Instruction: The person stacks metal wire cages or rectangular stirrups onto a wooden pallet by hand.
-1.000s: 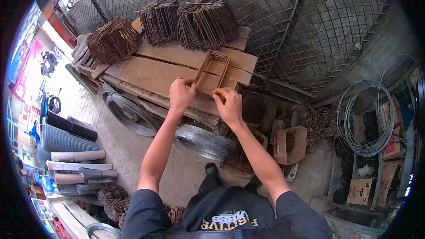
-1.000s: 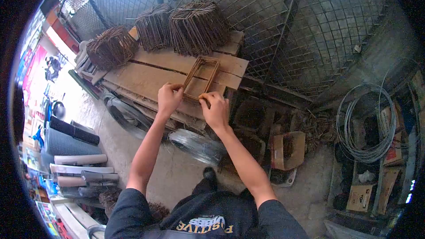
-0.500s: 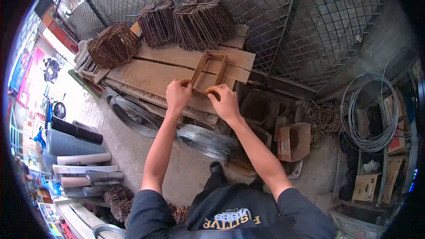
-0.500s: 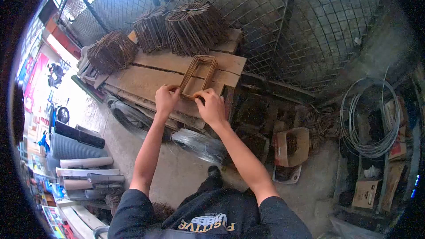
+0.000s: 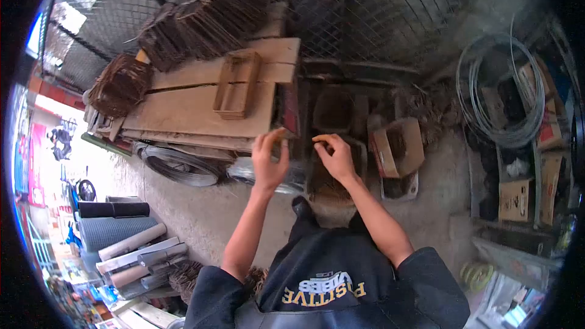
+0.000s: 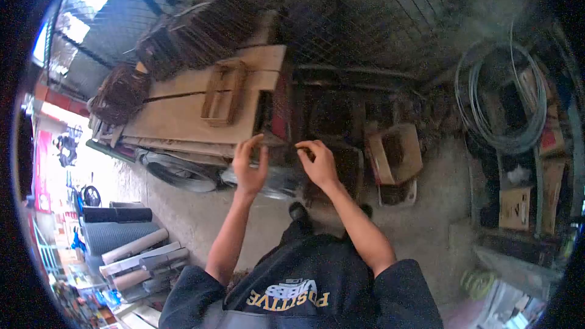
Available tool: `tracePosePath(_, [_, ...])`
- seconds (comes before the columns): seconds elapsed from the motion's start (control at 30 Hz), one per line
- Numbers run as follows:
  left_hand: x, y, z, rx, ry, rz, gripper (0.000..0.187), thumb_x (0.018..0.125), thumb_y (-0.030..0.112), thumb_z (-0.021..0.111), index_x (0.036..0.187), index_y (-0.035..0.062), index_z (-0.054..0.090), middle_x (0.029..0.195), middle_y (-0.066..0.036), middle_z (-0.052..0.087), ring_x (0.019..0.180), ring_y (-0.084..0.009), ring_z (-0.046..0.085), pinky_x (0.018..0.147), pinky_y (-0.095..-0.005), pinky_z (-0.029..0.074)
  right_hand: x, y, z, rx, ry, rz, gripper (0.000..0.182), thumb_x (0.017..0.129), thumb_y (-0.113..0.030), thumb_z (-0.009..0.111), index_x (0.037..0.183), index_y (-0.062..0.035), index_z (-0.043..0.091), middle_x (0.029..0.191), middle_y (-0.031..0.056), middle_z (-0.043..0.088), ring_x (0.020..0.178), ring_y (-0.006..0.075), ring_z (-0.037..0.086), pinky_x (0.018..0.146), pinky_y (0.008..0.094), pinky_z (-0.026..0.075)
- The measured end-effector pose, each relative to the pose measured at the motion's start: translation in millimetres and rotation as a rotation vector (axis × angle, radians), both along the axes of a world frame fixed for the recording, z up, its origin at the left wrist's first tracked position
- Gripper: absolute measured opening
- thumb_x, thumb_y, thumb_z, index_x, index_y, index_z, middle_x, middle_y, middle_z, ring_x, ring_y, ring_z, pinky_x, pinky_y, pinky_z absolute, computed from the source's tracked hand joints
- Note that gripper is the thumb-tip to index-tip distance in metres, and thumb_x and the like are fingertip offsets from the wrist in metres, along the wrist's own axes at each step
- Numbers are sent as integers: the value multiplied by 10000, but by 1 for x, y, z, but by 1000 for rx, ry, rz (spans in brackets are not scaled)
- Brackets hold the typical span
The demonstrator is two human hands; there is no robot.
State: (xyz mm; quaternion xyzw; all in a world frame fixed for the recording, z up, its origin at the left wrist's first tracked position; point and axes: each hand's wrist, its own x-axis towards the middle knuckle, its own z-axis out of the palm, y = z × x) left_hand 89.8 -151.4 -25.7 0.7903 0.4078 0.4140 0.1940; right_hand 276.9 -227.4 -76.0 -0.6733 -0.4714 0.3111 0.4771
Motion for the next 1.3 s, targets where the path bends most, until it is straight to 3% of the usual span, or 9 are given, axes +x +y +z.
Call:
tracePosePath(0.57, [74,-136,-324,-909,358,-111,267,896,85,670,1148,9,709,883,-219,733,790,-320,743,695,-405,568,101,-172,-310,-650,228,-254,211,982,-134,707,1187,-100,743,1019,69,743,972,162,686,875,340,537])
tracePosePath(0.7, [49,-145,-457,-1063,199,-177,238,900,117,664,1110,22,722,936,-224,745,833,-341,749,719,-411,577,91,-189,-451,-650,376,-257,192,952,-111,727,1140,-89,756,1044,89,748,987,186,704,880,353,551])
tracePosePath(0.77, [57,-130,-487,-1128,605,-220,237,917,172,665,1099,35,729,931,-208,757,841,-347,746,746,-436,578,83,-190,-513,-603,466,-266,190,942,-109,733,1128,-80,758,1045,93,749,987,194,708,879,356,556])
tracePosePath(0.87, [4,-172,-708,-1108,305,-94,268,922,227,670,1107,43,732,990,-184,765,920,-346,735,799,-465,568,75,-180,-593,-772,298,-199,173,915,-112,759,1080,-61,768,1038,92,753,1005,212,707,886,377,559])
tracePosePath(0.93, [50,-131,-666,-1104,528,-172,297,923,258,671,1122,44,730,1030,-185,758,972,-350,723,827,-472,560,61,-185,-669,-839,-97,-89,326,893,-146,803,1201,-72,725,1113,99,740,1015,243,708,894,407,564])
tracePosePath(1.07, [67,-146,-743,-1046,526,-76,389,912,329,674,1167,38,718,1086,-204,732,1018,-373,701,847,-489,553,27,-239,-845,-361,130,-307,498,890,-202,813,1344,-97,636,1216,119,709,1006,294,716,893,446,571])
tracePosePath(1.13, [66,-160,-808,-1092,647,-75,405,922,351,661,1170,36,717,1058,-208,732,977,-381,701,832,-498,556,22,-244,-892,-859,-205,-29,604,869,-223,830,1398,-101,566,1288,159,665,1062,341,700,897,483,575])
tracePosePath(1.23, [73,-167,-824,-1060,776,-37,437,934,401,646,1164,36,716,1026,-209,735,903,-393,700,803,-516,557,77,-111,-666,-1336,-162,102,472,914,-271,778,1313,-81,612,1282,185,658,1089,359,690,889,494,579])
tracePosePath(1.3, [74,-166,-828,-984,791,0,454,936,428,645,1156,38,718,1021,-205,738,871,-398,698,790,-526,556,72,-120,-693,-1259,-176,33,432,938,-291,741,1290,-71,622,1243,193,671,1078,360,694,880,490,586])
